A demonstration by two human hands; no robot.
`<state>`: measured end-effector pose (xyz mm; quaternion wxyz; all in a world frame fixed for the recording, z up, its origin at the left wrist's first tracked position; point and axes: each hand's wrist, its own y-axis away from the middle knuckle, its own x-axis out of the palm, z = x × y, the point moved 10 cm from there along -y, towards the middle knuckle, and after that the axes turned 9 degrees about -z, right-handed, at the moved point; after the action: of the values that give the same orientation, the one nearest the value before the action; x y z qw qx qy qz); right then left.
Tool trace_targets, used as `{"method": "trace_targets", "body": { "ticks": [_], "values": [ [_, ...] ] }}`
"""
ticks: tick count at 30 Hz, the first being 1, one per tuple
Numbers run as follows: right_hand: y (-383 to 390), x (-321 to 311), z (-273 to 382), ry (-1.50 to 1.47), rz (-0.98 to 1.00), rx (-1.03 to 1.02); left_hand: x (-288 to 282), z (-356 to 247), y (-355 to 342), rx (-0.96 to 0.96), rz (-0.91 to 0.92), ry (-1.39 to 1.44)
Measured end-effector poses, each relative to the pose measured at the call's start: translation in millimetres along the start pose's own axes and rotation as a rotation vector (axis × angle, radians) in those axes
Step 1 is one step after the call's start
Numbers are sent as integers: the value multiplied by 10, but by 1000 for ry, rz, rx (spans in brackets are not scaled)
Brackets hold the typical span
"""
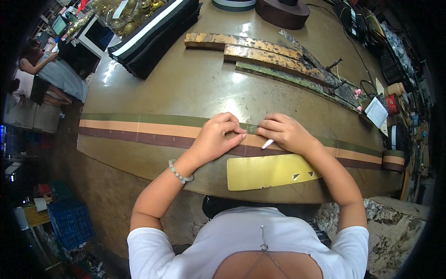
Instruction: The person uses a white template and a yellow stencil to mark a long piece of striped fabric on a workbench. They repeatedly align the templates and use a white marker to draw lines and symbols on the fabric.
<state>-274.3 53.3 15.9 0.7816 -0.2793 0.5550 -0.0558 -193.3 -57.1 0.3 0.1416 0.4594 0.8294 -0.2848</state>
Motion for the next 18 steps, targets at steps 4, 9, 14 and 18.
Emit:
{"method": "trace_targets", "body": {
  "ticks": [4,9,14,18],
  "values": [
    [-23,-80,54,-6,-93,-7,47,-7,-26,-37,43,12],
    [134,-290,-293,-267,-388,423,76,-148,-79,-35,-7,-187],
    [1014,-211,-534,-710,-623,1180,209,19,-259,-155,126,-272],
    [1152,-257,-457,-763,-701,1148,189,56,-349,-157,133,-140]
  ]
}}
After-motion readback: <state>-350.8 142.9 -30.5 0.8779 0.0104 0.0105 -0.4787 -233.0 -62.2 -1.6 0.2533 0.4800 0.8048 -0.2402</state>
